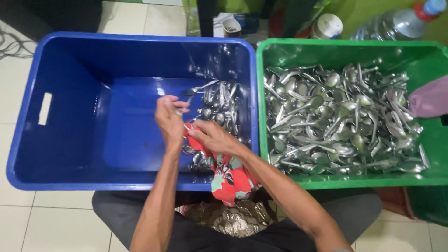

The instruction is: The person wipes and dries metal spoons and forks with a cloth and moves them between bins.

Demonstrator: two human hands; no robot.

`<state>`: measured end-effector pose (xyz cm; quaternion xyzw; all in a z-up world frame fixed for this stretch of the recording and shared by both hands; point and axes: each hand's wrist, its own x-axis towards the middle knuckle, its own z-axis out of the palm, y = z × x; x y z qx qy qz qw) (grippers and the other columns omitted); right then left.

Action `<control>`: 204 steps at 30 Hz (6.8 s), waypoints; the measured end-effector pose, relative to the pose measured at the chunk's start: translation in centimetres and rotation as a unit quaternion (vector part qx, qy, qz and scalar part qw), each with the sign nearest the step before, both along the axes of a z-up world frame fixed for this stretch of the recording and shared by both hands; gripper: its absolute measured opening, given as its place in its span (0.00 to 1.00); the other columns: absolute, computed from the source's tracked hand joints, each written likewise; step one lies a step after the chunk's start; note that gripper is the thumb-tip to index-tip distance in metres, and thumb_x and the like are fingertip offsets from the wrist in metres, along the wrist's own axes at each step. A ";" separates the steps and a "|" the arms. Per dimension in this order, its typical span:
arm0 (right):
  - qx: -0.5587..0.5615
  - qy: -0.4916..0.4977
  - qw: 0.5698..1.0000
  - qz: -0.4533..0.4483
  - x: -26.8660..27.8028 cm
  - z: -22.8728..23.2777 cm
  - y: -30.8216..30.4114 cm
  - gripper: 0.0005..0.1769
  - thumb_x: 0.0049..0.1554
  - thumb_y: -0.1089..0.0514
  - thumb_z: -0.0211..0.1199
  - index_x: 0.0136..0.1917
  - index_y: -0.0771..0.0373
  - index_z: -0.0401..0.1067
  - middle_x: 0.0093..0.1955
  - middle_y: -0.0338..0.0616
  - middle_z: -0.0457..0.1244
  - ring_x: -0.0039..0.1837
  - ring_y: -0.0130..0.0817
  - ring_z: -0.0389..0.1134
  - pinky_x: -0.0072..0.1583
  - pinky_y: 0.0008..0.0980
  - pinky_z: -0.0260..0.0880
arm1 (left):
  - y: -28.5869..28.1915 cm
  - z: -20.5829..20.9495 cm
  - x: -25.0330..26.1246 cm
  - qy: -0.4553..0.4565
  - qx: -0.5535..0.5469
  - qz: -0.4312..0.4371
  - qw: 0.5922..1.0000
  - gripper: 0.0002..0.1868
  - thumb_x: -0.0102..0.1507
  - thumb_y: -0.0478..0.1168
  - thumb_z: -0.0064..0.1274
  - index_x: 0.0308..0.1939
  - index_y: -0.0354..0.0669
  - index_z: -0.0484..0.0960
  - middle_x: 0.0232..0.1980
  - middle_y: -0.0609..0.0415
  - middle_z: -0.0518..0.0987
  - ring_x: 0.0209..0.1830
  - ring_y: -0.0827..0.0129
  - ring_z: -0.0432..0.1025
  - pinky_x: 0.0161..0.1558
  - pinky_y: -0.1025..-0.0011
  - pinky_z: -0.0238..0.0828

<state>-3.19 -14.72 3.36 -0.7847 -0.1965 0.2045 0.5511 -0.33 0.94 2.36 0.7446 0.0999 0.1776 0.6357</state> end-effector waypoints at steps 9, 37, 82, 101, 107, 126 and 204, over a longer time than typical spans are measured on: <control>-0.186 0.000 0.971 0.150 -0.5 -0.9 -0.3 0.14 0.62 0.52 0.54 0.45 0.64 0.74 0.36 0.53 0.69 0.41 0.45 0.72 0.47 0.47 0.68 | 8.7 -3.8 9.1 -0.128 -0.001 0.004 0.992 0.14 0.71 0.38 0.50 0.49 0.34 0.89 0.64 0.51 0.79 0.50 0.66 0.81 0.38 0.71 0.79; -0.308 0.009 0.922 0.234 -4.0 -1.6 0.1 0.11 0.56 0.58 0.62 0.38 0.67 0.77 0.40 0.62 0.69 0.47 0.58 0.73 0.49 0.53 0.73 | -4.6 -12.0 8.8 0.335 0.552 -0.255 0.720 0.32 0.57 0.65 0.62 0.44 0.37 0.85 0.47 0.41 0.83 0.51 0.50 0.77 0.58 0.52 0.68; 0.236 0.148 0.931 -0.235 0.7 2.6 -6.7 0.23 0.61 0.54 0.62 0.64 0.71 0.72 0.57 0.46 0.70 0.56 0.31 0.71 0.58 0.31 0.72 | 2.2 4.2 -4.0 0.095 0.272 0.060 0.956 0.15 0.73 0.46 0.46 0.41 0.41 0.82 0.27 0.49 0.84 0.27 0.56 0.79 0.31 0.59 0.70; -0.122 -0.256 0.959 0.007 3.0 1.4 -0.2 0.24 0.61 0.43 0.60 0.43 0.70 0.73 0.36 0.61 0.65 0.44 0.56 0.64 0.53 0.54 0.61 | 1.7 2.3 -3.8 -0.059 0.189 -0.039 0.979 0.10 0.72 0.39 0.47 0.41 0.35 0.78 0.34 0.46 0.83 0.31 0.58 0.80 0.31 0.63 0.72; -0.101 -0.149 0.982 0.050 2.7 2.2 -1.6 0.26 0.61 0.42 0.58 0.41 0.71 0.70 0.34 0.60 0.63 0.37 0.53 0.65 0.45 0.52 0.63 | 2.4 2.4 -3.7 0.017 0.158 -0.022 0.987 0.13 0.71 0.41 0.50 0.39 0.34 0.80 0.28 0.47 0.80 0.23 0.69 0.71 0.28 0.67 0.66; -0.056 -0.015 0.997 0.054 2.0 0.2 -4.5 0.22 0.63 0.45 0.56 0.46 0.69 0.73 0.34 0.48 0.64 0.38 0.35 0.63 0.44 0.43 0.64 | 3.1 1.5 -3.7 0.098 0.150 -0.014 0.984 0.14 0.70 0.45 0.52 0.41 0.35 0.83 0.27 0.52 0.78 0.26 0.75 0.67 0.29 0.72 0.64; -0.057 -0.477 0.873 -0.090 1.4 3.4 -1.5 0.14 0.62 0.68 0.59 0.62 0.71 0.72 0.50 0.52 0.60 0.47 0.47 0.69 0.47 0.40 0.73 | -1.2 -0.9 -6.2 0.090 0.037 -0.167 0.981 0.16 0.74 0.44 0.43 0.37 0.37 0.76 0.26 0.61 0.66 0.26 0.78 0.59 0.28 0.71 0.57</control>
